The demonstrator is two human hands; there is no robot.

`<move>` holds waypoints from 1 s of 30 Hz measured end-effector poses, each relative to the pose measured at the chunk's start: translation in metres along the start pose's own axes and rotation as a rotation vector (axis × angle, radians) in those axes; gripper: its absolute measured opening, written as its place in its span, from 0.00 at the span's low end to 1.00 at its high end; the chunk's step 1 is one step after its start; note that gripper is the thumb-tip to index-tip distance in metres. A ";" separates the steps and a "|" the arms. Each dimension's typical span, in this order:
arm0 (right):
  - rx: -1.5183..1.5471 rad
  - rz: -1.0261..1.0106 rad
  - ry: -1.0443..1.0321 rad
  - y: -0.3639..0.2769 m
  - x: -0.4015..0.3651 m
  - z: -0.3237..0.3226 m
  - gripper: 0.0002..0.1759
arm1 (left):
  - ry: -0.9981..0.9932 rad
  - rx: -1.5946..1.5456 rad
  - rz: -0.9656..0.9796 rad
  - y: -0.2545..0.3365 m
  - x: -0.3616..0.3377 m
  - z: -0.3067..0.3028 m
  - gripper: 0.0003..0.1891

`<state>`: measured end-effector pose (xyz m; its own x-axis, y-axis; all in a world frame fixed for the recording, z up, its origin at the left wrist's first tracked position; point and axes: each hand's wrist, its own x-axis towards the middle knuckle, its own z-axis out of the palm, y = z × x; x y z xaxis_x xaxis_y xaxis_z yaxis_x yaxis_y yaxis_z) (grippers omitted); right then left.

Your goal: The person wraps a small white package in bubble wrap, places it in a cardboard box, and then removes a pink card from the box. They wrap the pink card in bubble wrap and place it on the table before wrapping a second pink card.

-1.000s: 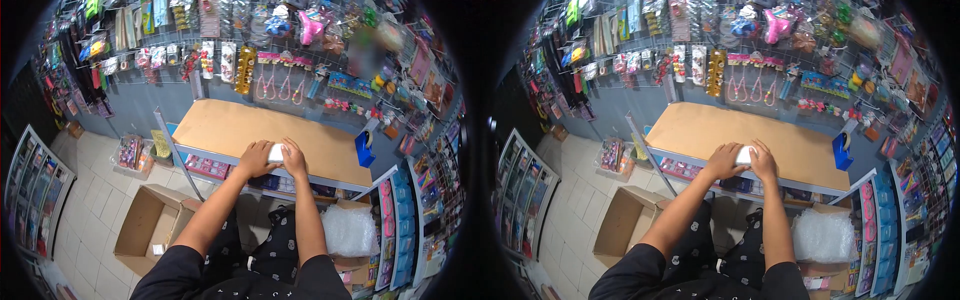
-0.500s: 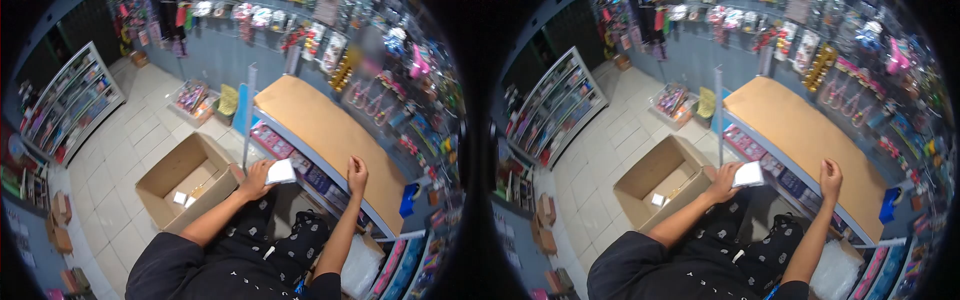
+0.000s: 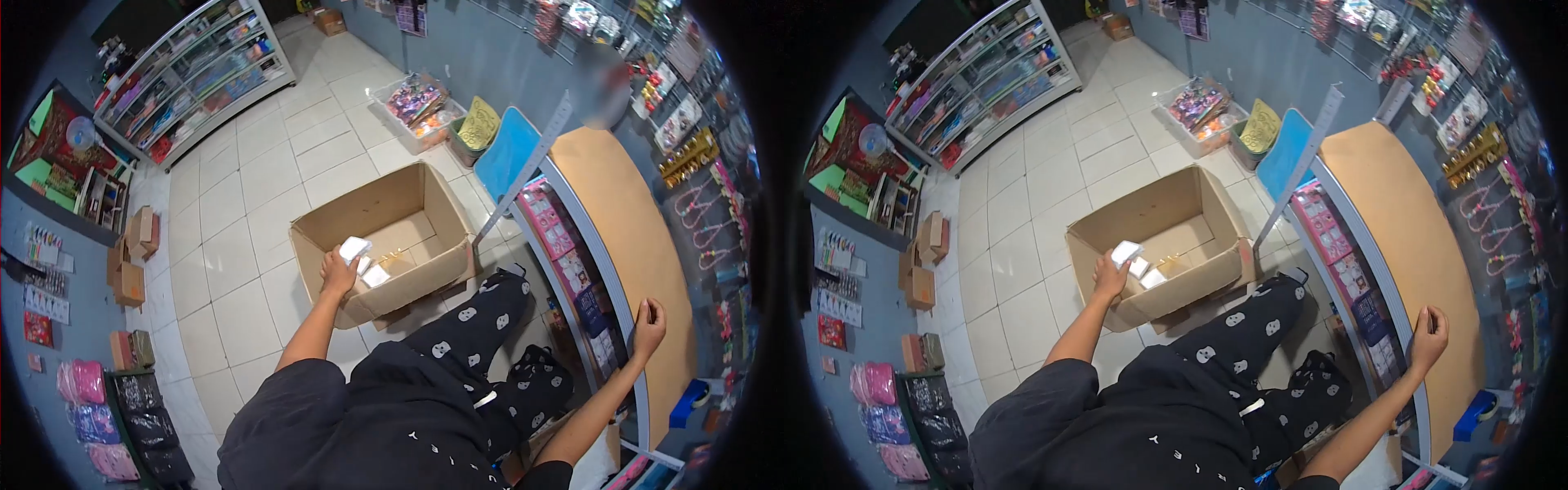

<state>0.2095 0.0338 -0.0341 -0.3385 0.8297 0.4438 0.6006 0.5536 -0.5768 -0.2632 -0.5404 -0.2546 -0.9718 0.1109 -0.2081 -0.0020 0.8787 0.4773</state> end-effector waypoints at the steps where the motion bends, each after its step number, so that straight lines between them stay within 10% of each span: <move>1: -0.003 -0.006 0.000 0.003 0.001 0.000 0.14 | -0.004 0.006 -0.039 -0.007 0.001 -0.001 0.43; 19: -0.037 -0.051 0.014 0.018 0.005 0.003 0.13 | -0.352 0.098 -0.224 -0.034 -0.001 0.008 0.60; 30: -0.013 -0.032 0.010 -0.006 -0.002 0.000 0.11 | -0.244 -0.206 0.374 0.084 0.006 0.055 0.50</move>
<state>0.2066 0.0288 -0.0317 -0.3506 0.8106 0.4691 0.5986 0.5792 -0.5534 -0.2561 -0.4405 -0.2623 -0.8310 0.5288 -0.1724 0.2662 0.6503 0.7115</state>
